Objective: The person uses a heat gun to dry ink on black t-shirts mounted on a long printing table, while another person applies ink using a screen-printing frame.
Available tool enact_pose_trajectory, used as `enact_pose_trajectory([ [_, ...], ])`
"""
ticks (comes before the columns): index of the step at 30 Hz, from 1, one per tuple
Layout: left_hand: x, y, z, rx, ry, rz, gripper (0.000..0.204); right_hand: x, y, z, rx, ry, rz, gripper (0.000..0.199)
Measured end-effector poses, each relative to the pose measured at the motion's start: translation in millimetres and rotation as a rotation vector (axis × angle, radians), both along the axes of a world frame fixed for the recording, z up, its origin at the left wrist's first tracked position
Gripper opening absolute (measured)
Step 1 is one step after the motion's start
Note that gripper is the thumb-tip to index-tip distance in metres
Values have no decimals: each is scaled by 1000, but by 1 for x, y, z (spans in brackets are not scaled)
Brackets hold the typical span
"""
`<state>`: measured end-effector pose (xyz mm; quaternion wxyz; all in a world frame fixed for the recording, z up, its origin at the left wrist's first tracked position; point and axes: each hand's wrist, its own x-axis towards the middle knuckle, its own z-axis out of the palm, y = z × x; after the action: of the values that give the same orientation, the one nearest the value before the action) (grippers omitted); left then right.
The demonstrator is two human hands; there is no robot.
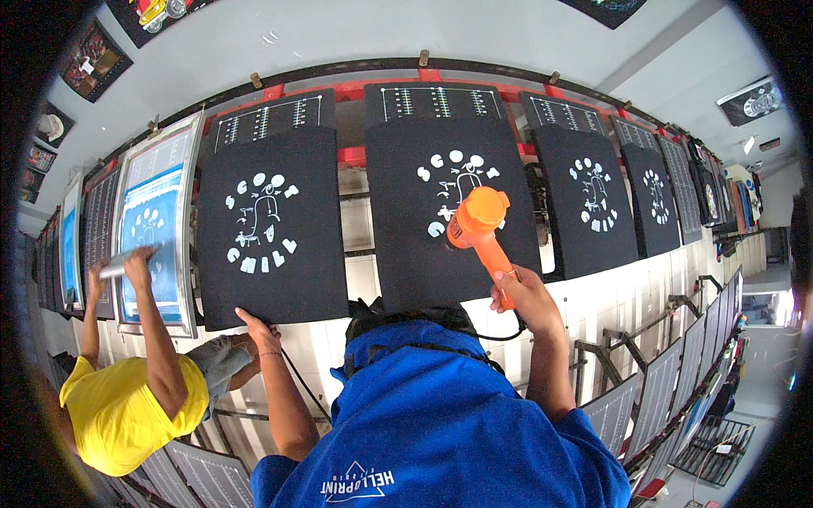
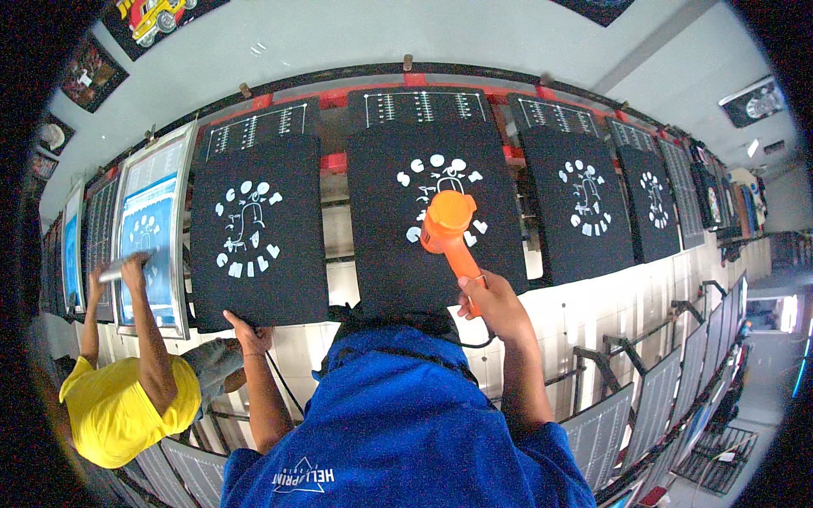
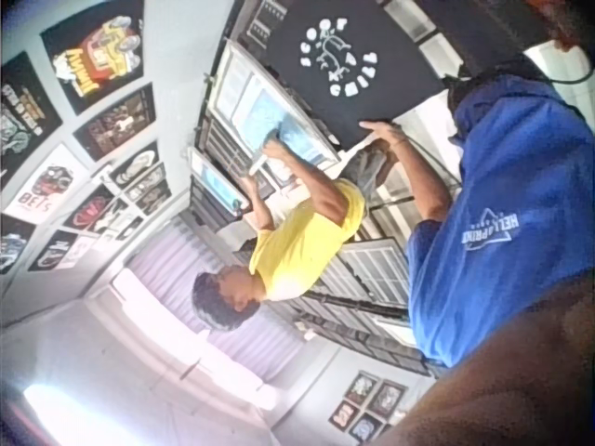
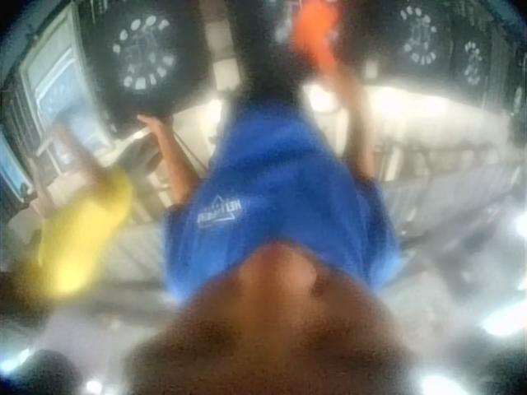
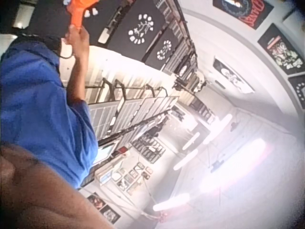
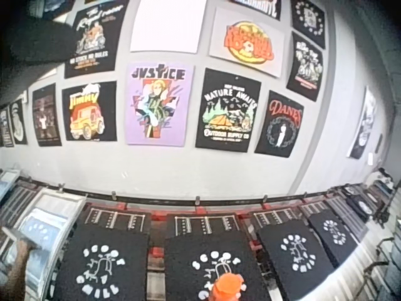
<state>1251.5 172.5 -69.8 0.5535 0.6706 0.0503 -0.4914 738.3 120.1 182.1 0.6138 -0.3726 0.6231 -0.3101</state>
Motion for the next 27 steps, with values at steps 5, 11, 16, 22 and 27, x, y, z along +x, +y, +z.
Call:
enact_pose_trajectory([
  [5,-18,-9,23,72,4,75,77,1,3,0,-17,38,-20,33],
  [11,-28,-14,46,158,-5,107,76,-2,9,4,-1,46,-46,35],
  [16,-28,-12,46,99,-2,113,77,-12,11,5,27,37,-48,34],
  [22,-28,-15,45,124,-10,113,80,-13,10,9,40,21,-78,31],
  [27,-23,-13,30,68,-5,131,83,9,9,4,-6,87,-143,31],
])
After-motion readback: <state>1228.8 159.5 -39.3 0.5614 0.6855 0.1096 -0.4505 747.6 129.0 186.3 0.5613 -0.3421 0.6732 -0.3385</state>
